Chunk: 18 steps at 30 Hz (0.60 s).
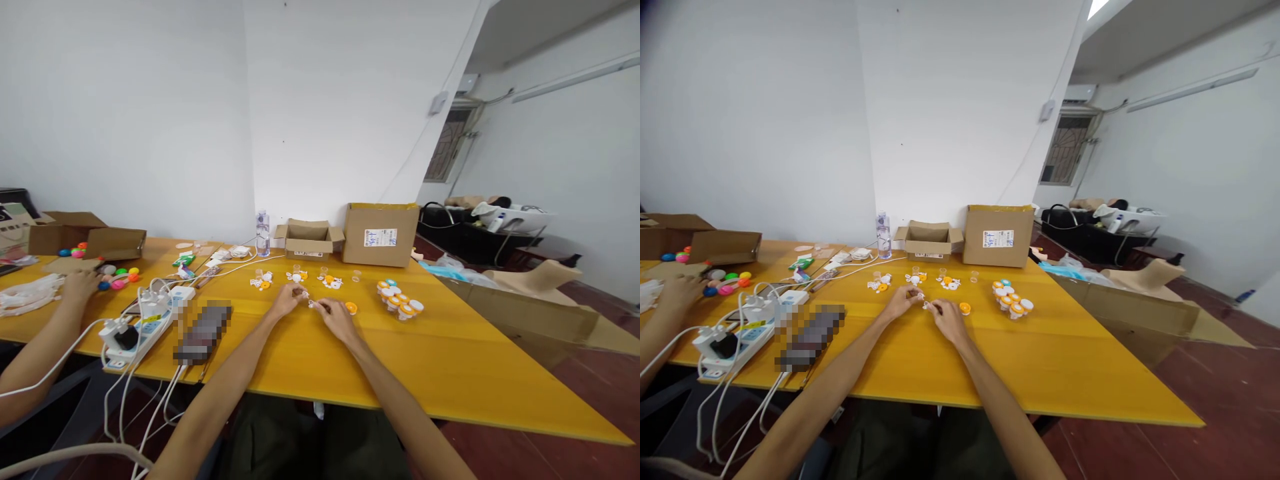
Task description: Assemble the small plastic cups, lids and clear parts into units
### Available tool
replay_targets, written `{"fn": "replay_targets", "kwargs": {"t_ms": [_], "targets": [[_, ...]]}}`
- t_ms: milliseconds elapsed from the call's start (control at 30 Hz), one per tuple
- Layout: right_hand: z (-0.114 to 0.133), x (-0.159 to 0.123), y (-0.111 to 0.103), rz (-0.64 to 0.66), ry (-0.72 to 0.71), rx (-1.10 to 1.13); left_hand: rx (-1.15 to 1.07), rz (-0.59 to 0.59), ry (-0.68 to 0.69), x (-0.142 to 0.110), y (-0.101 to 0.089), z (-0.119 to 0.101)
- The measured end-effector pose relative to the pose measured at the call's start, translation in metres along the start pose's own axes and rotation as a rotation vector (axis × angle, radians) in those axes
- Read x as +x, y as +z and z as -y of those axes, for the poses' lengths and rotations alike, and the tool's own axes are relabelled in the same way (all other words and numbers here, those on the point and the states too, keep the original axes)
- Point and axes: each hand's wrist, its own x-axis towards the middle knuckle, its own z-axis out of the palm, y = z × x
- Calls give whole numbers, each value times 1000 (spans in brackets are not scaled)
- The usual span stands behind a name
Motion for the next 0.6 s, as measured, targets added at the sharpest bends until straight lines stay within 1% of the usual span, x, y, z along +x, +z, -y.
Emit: {"fn": "replay_targets", "kwargs": {"t_ms": [67,133,233,333,433,500,600], "targets": [[2,-2,1,32,-21,-82,26,31,8,-1,0,3],[4,-3,1,65,-25,-145,53,37,18,-2,1,4],[6,-3,2,87,-21,-194,115,29,37,-4,2,6],[5,-3,1,82,-12,-213,173,31,55,-5,4,7],[3,-2,-1,27,-17,-231,205,24,62,-6,4,6],[0,-1,-5,-33,-11,-256,220,29,68,-7,4,4],[-5,-1,-12,-137,25,-324,231,66,104,-8,4,-1]]}}
